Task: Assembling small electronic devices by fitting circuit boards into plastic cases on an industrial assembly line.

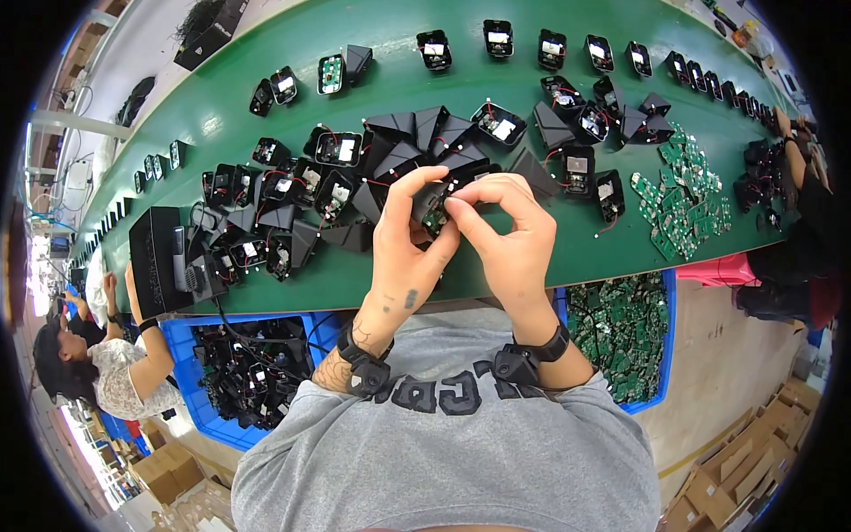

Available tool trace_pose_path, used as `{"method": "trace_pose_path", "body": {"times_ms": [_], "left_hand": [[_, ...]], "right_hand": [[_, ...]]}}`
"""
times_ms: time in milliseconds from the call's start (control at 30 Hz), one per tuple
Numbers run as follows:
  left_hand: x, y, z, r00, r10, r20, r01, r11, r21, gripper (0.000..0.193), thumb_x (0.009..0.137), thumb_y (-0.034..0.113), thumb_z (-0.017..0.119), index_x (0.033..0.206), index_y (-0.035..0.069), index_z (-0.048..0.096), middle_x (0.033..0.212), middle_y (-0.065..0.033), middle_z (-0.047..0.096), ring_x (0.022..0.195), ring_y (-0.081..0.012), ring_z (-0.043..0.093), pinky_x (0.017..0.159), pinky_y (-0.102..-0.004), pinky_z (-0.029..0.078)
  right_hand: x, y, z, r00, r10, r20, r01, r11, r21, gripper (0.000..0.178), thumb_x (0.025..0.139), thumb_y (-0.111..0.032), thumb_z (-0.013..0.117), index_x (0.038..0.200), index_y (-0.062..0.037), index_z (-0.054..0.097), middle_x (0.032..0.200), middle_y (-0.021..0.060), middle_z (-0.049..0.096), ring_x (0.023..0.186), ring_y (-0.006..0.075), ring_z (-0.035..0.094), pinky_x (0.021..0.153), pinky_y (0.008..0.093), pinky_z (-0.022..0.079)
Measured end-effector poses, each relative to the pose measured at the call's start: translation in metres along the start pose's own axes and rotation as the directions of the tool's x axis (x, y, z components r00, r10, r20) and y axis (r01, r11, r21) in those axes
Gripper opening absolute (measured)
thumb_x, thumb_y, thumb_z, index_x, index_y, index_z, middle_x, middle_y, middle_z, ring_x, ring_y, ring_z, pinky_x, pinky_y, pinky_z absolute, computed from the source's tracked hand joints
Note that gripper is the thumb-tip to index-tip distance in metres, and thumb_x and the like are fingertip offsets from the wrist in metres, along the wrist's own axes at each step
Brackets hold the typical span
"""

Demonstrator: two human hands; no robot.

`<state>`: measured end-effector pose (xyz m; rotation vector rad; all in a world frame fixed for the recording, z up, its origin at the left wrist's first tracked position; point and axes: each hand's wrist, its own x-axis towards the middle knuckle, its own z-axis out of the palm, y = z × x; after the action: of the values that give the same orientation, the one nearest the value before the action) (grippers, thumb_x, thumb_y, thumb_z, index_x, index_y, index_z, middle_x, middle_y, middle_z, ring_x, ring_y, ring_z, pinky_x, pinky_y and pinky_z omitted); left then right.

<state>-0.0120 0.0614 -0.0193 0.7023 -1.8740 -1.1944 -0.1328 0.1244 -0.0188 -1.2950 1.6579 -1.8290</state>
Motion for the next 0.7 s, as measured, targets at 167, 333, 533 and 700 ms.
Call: {"method": "trace_pose_path", "body": {"times_ms": [167, 333, 533, 700], "left_hand": [[0.003, 0.002, -0.004, 0.997, 0.071, 0.017, -0.072, 0.991, 0.113, 0.046, 0.076, -0.004, 0.067, 0.119, 0.009, 0.055, 0.109, -0.0060, 0.056, 0.094, -0.0148, 0.058, 0.067, -0.0234, 0.049], [0.008, 0.003, -0.006, 0.991, 0.117, 0.062, -0.126, 0.977, 0.172, 0.047, 0.076, -0.003, 0.067, 0.120, 0.009, 0.055, 0.113, -0.0079, 0.056, 0.098, -0.0175, 0.058, 0.069, -0.0256, 0.050], [0.007, 0.001, -0.009, 0.995, -0.001, 0.099, -0.003, 0.999, 0.035, 0.045, 0.079, 0.000, 0.064, 0.122, 0.008, 0.054, 0.111, -0.0075, 0.055, 0.097, -0.0163, 0.058, 0.069, -0.0248, 0.050], [0.008, 0.001, -0.015, 0.987, -0.060, 0.146, 0.061, 0.998, 0.000, 0.042, 0.082, 0.001, 0.059, 0.123, 0.007, 0.053, 0.106, -0.0072, 0.054, 0.095, -0.0141, 0.056, 0.070, -0.0221, 0.049]], "right_hand": [[0.002, -0.003, -0.002, 0.991, 0.132, 0.007, -0.132, 0.991, -0.018, 0.014, 0.076, 0.007, 0.069, 0.088, 0.0031, 0.063, 0.091, 0.0071, 0.064, 0.091, 0.0152, 0.059, 0.084, 0.0274, 0.045], [0.004, 0.006, -0.005, 0.999, 0.050, 0.004, -0.050, 0.996, -0.076, 0.013, 0.077, 0.007, 0.068, 0.088, 0.0032, 0.063, 0.094, 0.0071, 0.064, 0.092, 0.0148, 0.059, 0.085, 0.0265, 0.045], [0.006, 0.014, -0.003, 0.983, 0.185, -0.011, -0.184, 0.980, 0.082, 0.010, 0.079, 0.006, 0.067, 0.088, 0.0042, 0.064, 0.095, 0.0079, 0.064, 0.094, 0.0150, 0.059, 0.086, 0.0271, 0.046], [0.009, 0.019, -0.006, 0.985, 0.136, 0.108, -0.152, 0.976, 0.155, 0.011, 0.079, 0.006, 0.067, 0.090, 0.0041, 0.065, 0.094, 0.0093, 0.065, 0.094, 0.0181, 0.060, 0.085, 0.0288, 0.046]]}}
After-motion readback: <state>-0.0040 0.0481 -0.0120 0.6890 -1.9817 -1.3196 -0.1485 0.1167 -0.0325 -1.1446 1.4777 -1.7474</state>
